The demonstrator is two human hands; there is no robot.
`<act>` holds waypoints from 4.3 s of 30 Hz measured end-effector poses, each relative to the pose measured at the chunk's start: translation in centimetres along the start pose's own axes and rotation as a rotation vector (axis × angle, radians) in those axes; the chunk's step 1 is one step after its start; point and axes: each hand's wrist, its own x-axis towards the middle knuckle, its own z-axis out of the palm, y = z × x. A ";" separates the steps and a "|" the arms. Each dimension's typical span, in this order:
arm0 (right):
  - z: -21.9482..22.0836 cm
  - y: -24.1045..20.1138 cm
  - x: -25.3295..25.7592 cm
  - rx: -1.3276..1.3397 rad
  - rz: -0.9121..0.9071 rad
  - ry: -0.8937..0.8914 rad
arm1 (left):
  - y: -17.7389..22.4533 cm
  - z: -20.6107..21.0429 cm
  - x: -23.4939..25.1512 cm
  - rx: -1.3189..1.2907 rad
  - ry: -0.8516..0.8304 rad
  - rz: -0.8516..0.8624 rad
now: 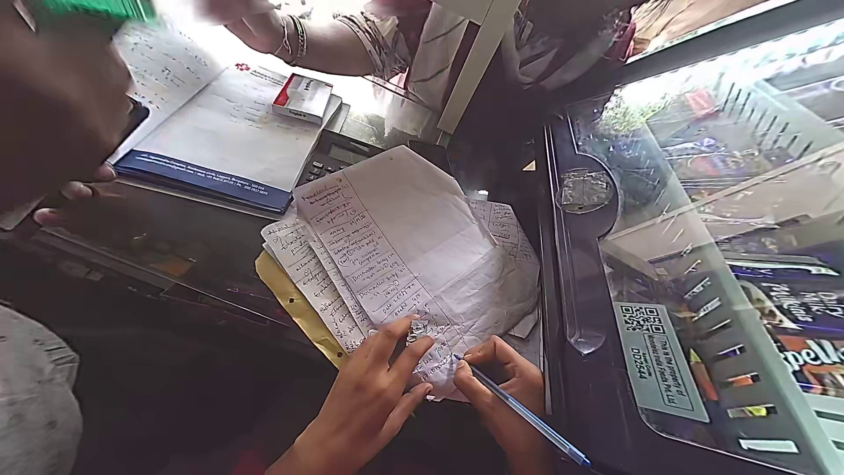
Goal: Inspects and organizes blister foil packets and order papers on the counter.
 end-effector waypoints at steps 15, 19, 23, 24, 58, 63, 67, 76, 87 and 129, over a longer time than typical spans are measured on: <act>0.2 -0.5 -0.1 0.038 0.032 0.054 | -0.1 -0.4 0.0 -0.066 -0.009 -0.015; 0.1 -0.4 -0.1 -0.026 0.037 0.043 | -0.4 -0.9 0.0 -0.452 0.149 -0.086; 0.4 -0.1 -0.5 0.035 -0.148 0.062 | -0.2 -1.7 0.1 -0.812 0.250 -0.171; 0.5 -0.3 -0.7 0.056 -0.204 0.056 | 0.2 -2.0 0.2 -0.886 0.256 -0.202; -1.7 -6.7 -1.7 0.386 -0.404 -0.114 | 5.2 -2.8 1.0 -1.064 0.377 -0.074; -1.8 -6.9 -1.9 0.338 -0.407 -0.028 | 5.8 -3.2 0.8 -1.047 0.319 -0.028; -2.3 -6.6 -1.5 0.401 -0.384 -0.063 | 5.8 -3.6 0.4 -1.180 0.233 -0.026; -2.7 -6.5 -1.4 0.426 -0.376 -0.081 | 5.9 -3.2 0.1 -1.411 0.150 -0.069; -2.6 -6.4 -1.6 0.443 -0.377 -0.069 | 6.1 -3.1 -0.3 -1.477 0.135 -0.116; -2.6 -6.6 -2.1 0.337 -0.510 0.017 | 6.0 -2.8 1.5 -1.270 -0.026 -0.039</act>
